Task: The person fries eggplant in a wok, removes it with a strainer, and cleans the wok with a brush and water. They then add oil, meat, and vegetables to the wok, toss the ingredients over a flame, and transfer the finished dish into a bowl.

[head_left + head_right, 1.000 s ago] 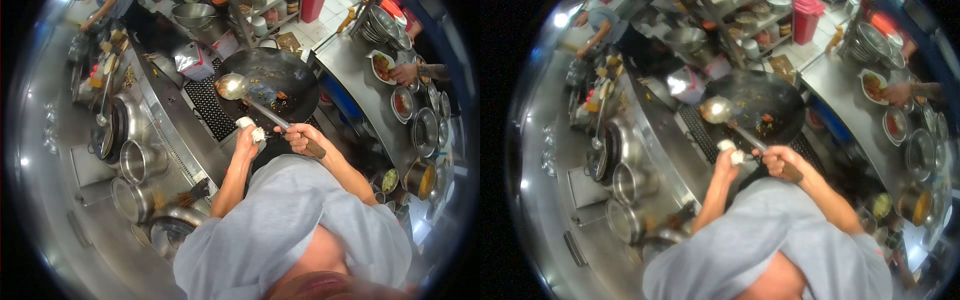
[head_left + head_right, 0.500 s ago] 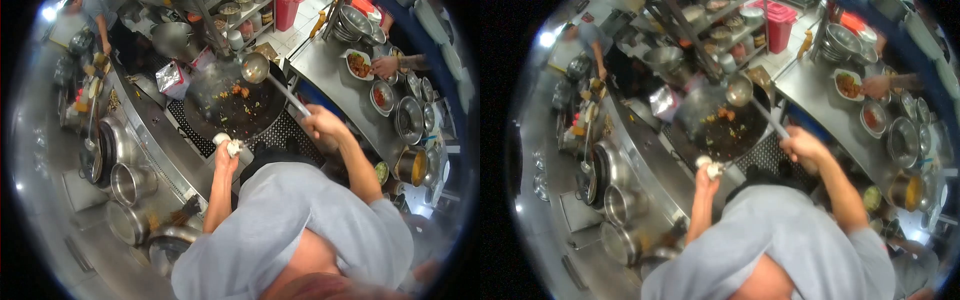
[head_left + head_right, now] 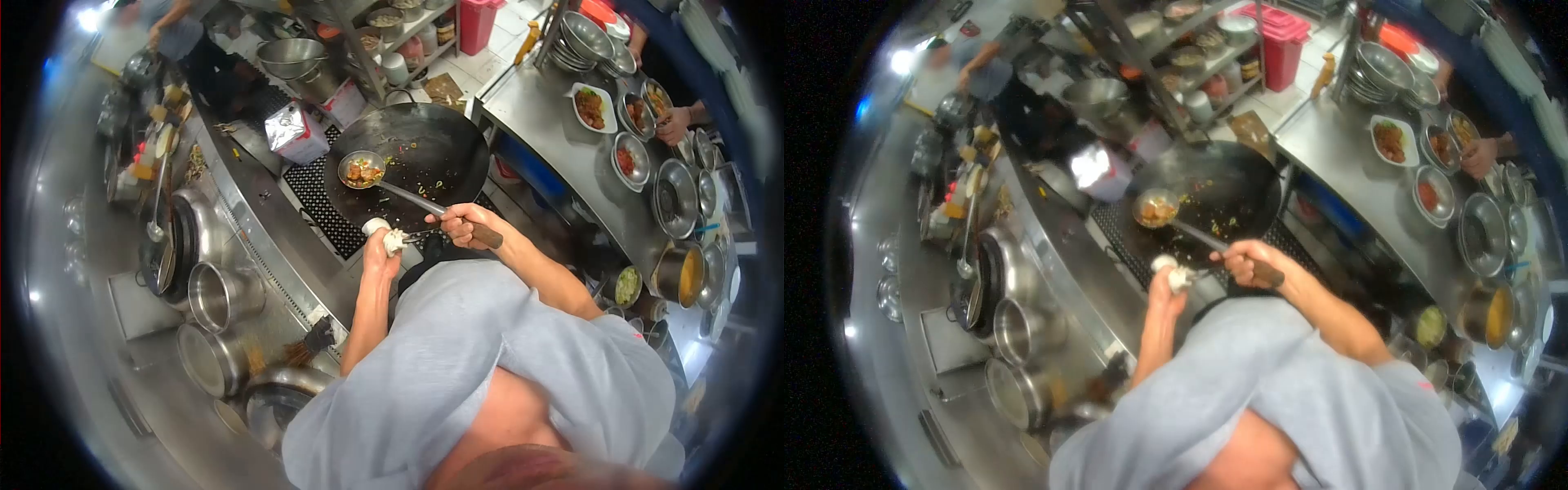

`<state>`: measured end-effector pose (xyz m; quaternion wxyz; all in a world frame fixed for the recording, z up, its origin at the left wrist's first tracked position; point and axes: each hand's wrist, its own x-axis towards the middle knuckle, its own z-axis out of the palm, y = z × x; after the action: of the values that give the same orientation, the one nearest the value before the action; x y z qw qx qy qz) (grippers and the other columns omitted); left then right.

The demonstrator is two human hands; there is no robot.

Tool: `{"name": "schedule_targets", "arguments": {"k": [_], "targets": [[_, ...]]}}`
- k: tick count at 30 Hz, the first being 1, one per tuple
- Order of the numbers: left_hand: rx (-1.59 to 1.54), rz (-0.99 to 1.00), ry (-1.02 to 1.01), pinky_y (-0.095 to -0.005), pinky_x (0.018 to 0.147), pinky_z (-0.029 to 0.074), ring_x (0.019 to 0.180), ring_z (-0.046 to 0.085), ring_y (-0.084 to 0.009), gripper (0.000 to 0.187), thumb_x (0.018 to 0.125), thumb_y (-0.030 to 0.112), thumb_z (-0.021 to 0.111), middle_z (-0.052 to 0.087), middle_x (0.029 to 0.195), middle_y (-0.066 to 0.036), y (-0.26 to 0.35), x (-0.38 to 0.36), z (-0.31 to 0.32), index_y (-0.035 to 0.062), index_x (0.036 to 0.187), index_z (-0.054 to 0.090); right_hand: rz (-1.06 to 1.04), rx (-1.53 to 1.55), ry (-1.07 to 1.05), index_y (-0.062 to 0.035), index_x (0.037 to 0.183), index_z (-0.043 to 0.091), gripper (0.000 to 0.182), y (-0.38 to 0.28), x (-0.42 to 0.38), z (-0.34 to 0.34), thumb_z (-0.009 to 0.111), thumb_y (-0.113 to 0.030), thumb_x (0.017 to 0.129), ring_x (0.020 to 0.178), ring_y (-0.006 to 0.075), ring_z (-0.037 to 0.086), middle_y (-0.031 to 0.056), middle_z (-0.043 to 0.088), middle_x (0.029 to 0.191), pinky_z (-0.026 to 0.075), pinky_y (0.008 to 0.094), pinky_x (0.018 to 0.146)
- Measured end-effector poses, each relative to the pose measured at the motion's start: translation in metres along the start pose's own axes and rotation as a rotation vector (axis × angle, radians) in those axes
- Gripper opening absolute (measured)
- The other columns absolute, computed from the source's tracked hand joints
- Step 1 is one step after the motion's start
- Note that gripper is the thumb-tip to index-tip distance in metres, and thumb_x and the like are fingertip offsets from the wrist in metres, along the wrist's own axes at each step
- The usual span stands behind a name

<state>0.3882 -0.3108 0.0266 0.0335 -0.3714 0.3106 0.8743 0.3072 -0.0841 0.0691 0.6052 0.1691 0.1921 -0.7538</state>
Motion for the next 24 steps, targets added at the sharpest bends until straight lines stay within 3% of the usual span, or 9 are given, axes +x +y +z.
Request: {"name": "schedule_targets", "arguments": {"k": [6,11,13,15,16,20,22,23,24], "targets": [[0.134,0.158,-0.077,-0.0299,0.058,0.05,0.066,0.058,-0.0176,0.019,0.073,0.0,0.049,0.055,0.08,-0.005,0.001,-0.031,0.001,0.0041,0.092,0.049,-0.225,-0.617,0.43,0.0018,0.106,0.052,0.026,-0.024,-0.071,0.023,0.051,-0.007,0.081,0.041,0.0047,0.034,-0.0031,0.039,0.059,0.027,0.02,0.036],[0.651,0.4,0.223,-0.0353,0.084,0.046,0.1,0.052,-0.024,0.065,0.074,0.002,0.056,0.048,0.115,-0.015,-0.013,-0.048,0.024,0.0003,0.133,0.028,-0.27,-1.125,0.605,0.0028,0.109,0.046,0.034,-0.041,-0.035,0.027,0.053,-0.009,0.078,0.045,0.0074,0.042,0.001,0.047,0.062,0.035,0.0221,0.037],[0.67,0.374,0.223,-0.0337,0.067,0.051,0.082,0.056,-0.0203,0.057,0.072,-0.003,0.057,0.048,0.103,-0.017,-0.003,-0.028,0.041,-0.0039,0.12,0.026,-0.462,-0.926,0.265,0.003,0.119,0.045,0.044,-0.028,0.027,-0.035,0.057,-0.009,0.079,0.047,0.0069,0.042,-0.0008,0.046,0.062,0.035,0.0231,0.038],[0.626,0.408,0.073,-0.0357,0.066,0.052,0.076,0.058,-0.0217,0.033,0.074,-0.003,0.056,0.053,0.093,-0.014,0.007,0.009,0.042,-0.0063,0.102,0.041,-0.176,-0.42,0.124,0.0007,0.118,0.047,0.039,-0.018,0.004,0.034,0.056,-0.004,0.081,0.044,0.0048,0.036,-0.0059,0.04,0.057,0.029,0.0213,0.04],[0.547,0.333,0.052,-0.0338,0.061,0.051,0.069,0.057,-0.0193,0.018,0.075,-0.001,0.056,0.054,0.083,-0.009,0.017,0.024,0.039,-0.0027,0.09,0.046,-0.161,-0.361,0.034,-0.0083,0.078,0.053,0.012,-0.013,0.006,0.035,0.047,-0.01,0.088,0.043,0.0032,0.036,-0.0109,0.036,0.054,0.031,0.0206,0.04],[0.36,-0.002,0.112,-0.0302,0.052,0.048,0.061,0.056,-0.0203,0.013,0.088,0.018,0.047,0.057,0.074,-0.008,0.032,0.069,-0.017,0.0056,0.085,0.052,-0.094,-0.078,-0.255,-0.0037,0.102,0.053,0.017,0.01,-0.017,0.011,0.049,-0.013,0.089,0.041,0.0004,0.034,-0.0117,0.037,0.057,0.029,0.0174,0.038],[0.593,0.273,-0.072,-0.0288,0.05,0.047,0.062,0.053,-0.0243,0.021,0.088,0.019,0.044,0.055,0.075,-0.012,0.019,0.064,-0.066,0.0004,0.088,0.052,-0.17,-0.053,-0.188,-0.0012,0.11,0.053,0.024,0.03,-0.062,0.018,0.05,-0.01,0.088,0.041,0.0013,0.034,-0.0095,0.036,0.057,0.028,0.0182,0.036],[1.11,0.554,-0.403,-0.0263,0.052,0.047,0.063,0.052,-0.0245,0.023,0.089,0.018,0.043,0.054,0.077,-0.014,0.019,0.056,-0.081,-0.0028,0.091,0.053,-0.239,-0.051,-0.14,-0.0004,0.113,0.052,0.027,0.037,-0.092,0.022,0.05,-0.009,0.088,0.041,0.0017,0.034,-0.0087,0.036,0.057,0.027,0.0183,0.036],[1.077,0.497,-0.372,-0.0253,0.055,0.048,0.065,0.052,-0.0226,0.02,0.088,0.014,0.044,0.054,0.079,-0.014,0.016,0.05,-0.088,-0.004,0.091,0.053,-0.338,-0.072,-0.07,0.0006,0.115,0.051,0.029,0.045,-0.12,0.027,0.05,-0.007,0.087,0.042,0.0022,0.034,-0.0078,0.036,0.057,0.027,0.0185,0.036]]}}
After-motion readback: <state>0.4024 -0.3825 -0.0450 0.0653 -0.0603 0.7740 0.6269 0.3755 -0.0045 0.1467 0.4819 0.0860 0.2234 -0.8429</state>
